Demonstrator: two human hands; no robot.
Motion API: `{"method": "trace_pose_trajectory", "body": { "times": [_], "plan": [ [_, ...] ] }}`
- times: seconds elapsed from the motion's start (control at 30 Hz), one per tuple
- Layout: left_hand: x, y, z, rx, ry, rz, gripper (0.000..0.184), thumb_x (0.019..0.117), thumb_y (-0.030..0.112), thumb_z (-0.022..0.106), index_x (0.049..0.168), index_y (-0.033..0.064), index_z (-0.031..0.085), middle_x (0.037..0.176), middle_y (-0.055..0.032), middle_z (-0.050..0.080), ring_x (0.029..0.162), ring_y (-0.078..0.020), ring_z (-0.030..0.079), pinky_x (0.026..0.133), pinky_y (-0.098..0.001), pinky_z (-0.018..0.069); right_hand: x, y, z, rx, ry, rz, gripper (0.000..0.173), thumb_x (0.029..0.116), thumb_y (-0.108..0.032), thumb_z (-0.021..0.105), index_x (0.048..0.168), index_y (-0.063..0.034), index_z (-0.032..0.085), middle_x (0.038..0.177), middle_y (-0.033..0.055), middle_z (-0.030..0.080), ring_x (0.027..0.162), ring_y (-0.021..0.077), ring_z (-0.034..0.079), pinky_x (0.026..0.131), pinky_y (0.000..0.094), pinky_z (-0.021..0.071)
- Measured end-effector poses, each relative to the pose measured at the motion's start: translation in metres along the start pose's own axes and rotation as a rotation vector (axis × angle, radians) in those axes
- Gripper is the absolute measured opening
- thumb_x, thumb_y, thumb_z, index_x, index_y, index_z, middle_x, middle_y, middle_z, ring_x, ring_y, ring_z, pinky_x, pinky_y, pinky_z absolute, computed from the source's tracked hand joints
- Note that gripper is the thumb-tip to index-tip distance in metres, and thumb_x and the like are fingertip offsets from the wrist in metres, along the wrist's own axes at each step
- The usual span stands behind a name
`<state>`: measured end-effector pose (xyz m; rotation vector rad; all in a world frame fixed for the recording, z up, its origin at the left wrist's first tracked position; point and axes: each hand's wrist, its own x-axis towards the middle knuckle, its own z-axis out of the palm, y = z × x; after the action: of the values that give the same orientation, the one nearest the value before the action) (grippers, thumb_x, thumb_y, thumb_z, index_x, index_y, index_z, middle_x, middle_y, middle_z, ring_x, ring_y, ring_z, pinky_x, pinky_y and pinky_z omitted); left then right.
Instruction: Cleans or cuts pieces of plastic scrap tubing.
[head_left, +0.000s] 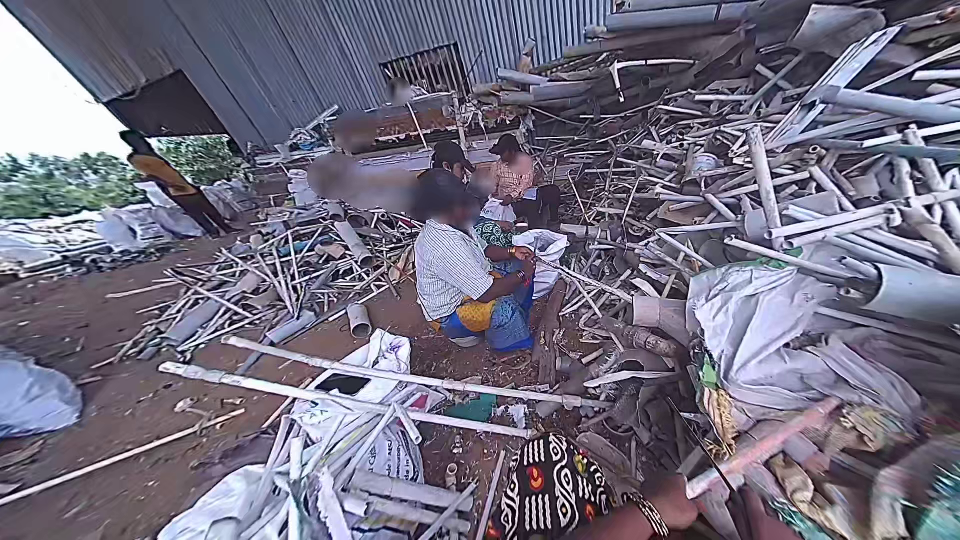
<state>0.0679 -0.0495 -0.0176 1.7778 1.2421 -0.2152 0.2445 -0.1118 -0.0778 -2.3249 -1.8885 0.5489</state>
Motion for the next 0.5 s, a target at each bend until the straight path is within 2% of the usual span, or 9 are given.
{"method": "trace_pose_trajectory", "body": {
  "times": [0.03,0.1,0.13,0.2,0.27,0.4,0.5],
  "plan": [
    [0.008,-0.007,0.006,-0.012,-0.002,-0.013,0.050,0.1083,0.034,0.054,0.134,-0.0095,0.057,0.133,-0.0321,0.061,0.128,-0.0447,0.059,0.109,-0.0621,0.0445,-0.007,-0.007,0.023,-0.039,0.031,-0.048,0.049,0.1088,-0.033,0.041,0.139,0.0026,0.057,0.121,0.0309,0.069,0.103,0.0521,0.071,0.085,0.0687,0.0543],
    [0.015,-0.011,0.012,0.009,0.009,-0.050,0.047,0.1061,0.033,0.056,0.127,-0.0085,0.063,0.129,-0.0300,0.064,0.125,-0.0426,0.061,0.107,-0.0611,0.0460,-0.016,-0.025,0.037,-0.098,-0.067,-0.046,0.044,0.1098,-0.026,0.039,0.143,-0.0007,0.053,0.125,0.0293,0.067,0.103,0.0501,0.071,0.083,0.0663,0.0551],
    [0.015,-0.011,0.013,0.053,0.014,-0.083,0.047,0.1062,0.033,0.056,0.129,-0.0070,0.063,0.131,-0.0286,0.064,0.127,-0.0415,0.061,0.108,-0.0602,0.0460,-0.019,-0.030,0.036,-0.114,-0.108,-0.037,0.043,0.1095,-0.023,0.040,0.145,-0.0011,0.051,0.126,0.0297,0.067,0.102,0.0497,0.071,0.083,0.0655,0.0558],
    [0.006,-0.004,0.012,0.177,0.021,-0.165,0.047,0.1079,0.034,0.053,0.134,-0.0041,0.060,0.135,-0.0263,0.063,0.130,-0.0400,0.060,0.108,-0.0587,0.0463,-0.027,-0.049,0.006,-0.142,-0.291,0.039,0.046,0.1097,-0.014,0.040,0.154,-0.0036,0.039,0.134,0.0297,0.060,0.110,0.0482,0.068,0.088,0.0616,0.0551],
    [0.003,0.004,0.010,0.250,0.036,-0.198,0.046,0.1074,0.031,0.055,0.139,-0.0029,0.056,0.137,-0.0251,0.062,0.131,-0.0390,0.059,0.108,-0.0571,0.0474,-0.025,-0.051,-0.015,-0.131,-0.361,0.120,0.050,0.1081,-0.009,0.042,0.157,-0.0052,0.033,0.135,0.0298,0.059,0.113,0.0479,0.067,0.089,0.0599,0.0552],
    [0.002,0.006,0.015,0.288,0.016,-0.221,0.044,0.1081,0.028,0.053,0.140,-0.0028,0.054,0.136,-0.0252,0.062,0.130,-0.0387,0.060,0.106,-0.0562,0.0490,0.008,-0.002,-0.015,-0.081,-0.272,0.318,0.048,0.1074,-0.011,0.044,0.154,-0.0055,0.033,0.129,0.0270,0.064,0.116,0.0452,0.067,0.091,0.0593,0.0556],
    [0.009,0.002,0.016,0.252,0.010,-0.211,0.046,0.1101,0.031,0.049,0.141,-0.0029,0.053,0.137,-0.0259,0.061,0.131,-0.0389,0.060,0.107,-0.0566,0.0481,0.034,0.026,-0.028,-0.095,-0.257,0.373,0.049,0.1088,-0.012,0.041,0.157,-0.0063,0.031,0.129,0.0280,0.065,0.119,0.0470,0.065,0.093,0.0620,0.0537]
  ]
}}
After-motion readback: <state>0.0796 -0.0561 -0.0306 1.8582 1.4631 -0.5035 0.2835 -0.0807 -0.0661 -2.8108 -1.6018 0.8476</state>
